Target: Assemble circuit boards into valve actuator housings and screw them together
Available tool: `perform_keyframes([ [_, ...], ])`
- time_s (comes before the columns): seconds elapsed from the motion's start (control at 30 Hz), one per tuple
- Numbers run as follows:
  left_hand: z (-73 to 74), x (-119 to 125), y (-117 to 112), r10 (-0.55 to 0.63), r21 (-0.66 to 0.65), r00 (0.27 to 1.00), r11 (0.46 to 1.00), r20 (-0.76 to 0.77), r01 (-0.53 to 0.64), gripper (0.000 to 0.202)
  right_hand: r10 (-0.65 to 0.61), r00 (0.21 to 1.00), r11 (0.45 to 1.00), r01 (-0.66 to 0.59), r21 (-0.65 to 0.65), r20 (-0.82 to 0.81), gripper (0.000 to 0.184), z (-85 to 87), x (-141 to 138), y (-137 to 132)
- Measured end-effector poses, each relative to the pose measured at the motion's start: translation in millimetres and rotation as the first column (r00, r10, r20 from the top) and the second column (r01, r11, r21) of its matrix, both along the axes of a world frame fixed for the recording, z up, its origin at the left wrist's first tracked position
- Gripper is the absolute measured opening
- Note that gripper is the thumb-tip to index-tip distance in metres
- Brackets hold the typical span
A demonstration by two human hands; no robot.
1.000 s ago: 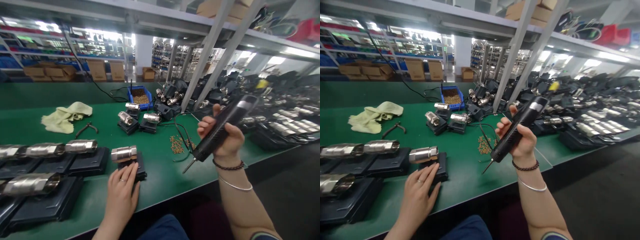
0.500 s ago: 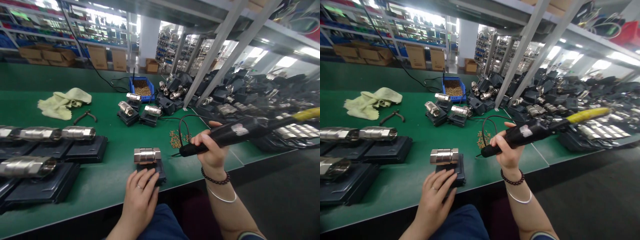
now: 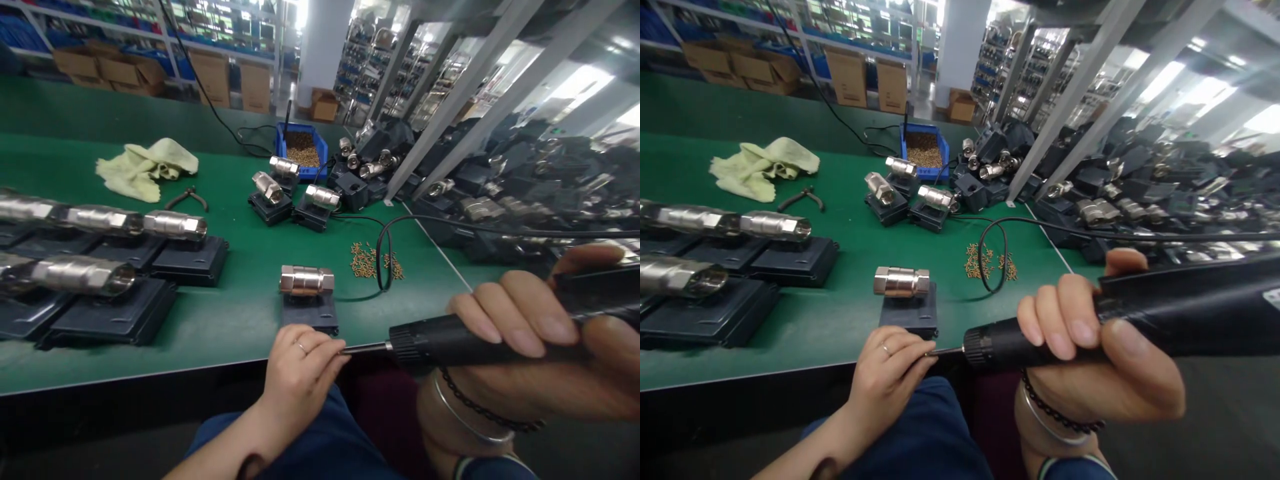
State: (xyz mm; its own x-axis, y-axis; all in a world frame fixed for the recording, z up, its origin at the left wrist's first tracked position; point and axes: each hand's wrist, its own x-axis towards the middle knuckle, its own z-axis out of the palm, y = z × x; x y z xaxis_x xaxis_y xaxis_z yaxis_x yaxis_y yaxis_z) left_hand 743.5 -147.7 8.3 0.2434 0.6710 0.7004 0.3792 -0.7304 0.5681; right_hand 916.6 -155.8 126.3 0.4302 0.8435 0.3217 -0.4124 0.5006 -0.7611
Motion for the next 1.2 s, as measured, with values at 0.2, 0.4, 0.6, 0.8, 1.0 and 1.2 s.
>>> perform_keyframes([
  [0.2,-1.5,-4,-2,-0.003,-0.01,1.0,1.0,-0.002,0.003,0.011,0.012,0.998,1.0,-0.011,-0.018,0.061,0.036,-1.1,-2,-2],
  [0.4,-1.4,-6,-2,-0.012,-0.021,1.0,1.0,0.022,0.013,0.008,0.035,0.999,0.999,-0.036,0.014,0.035,0.035,0.0,-3,0],
  [0.6,-1.9,-4,-2,-0.039,-0.031,0.998,0.999,0.049,0.04,0.01,0.021,1.0,1.0,-0.021,0.01,0.01,0.035,0.7,-8,1],
  [0.8,-12.5,-25,4,0.104,-0.004,0.994,0.995,-0.042,-0.104,0.022,-0.01,0.992,0.999,0.016,-0.047,0.126,0.033,0.2,-14,3],
  [1.0,-28.9,-51,44,0.082,-0.367,0.946,0.909,-0.313,-0.2,0.086,-0.014,0.94,1.0,0.01,0.014,0.341,0.032,-3.1,-18,16],
  [1.2,-31.8,-49,61,-0.205,-0.545,0.935,0.838,-0.29,0.015,0.08,0.167,0.906,0.986,-0.16,-0.05,0.39,0.033,-14.3,-24,27],
])
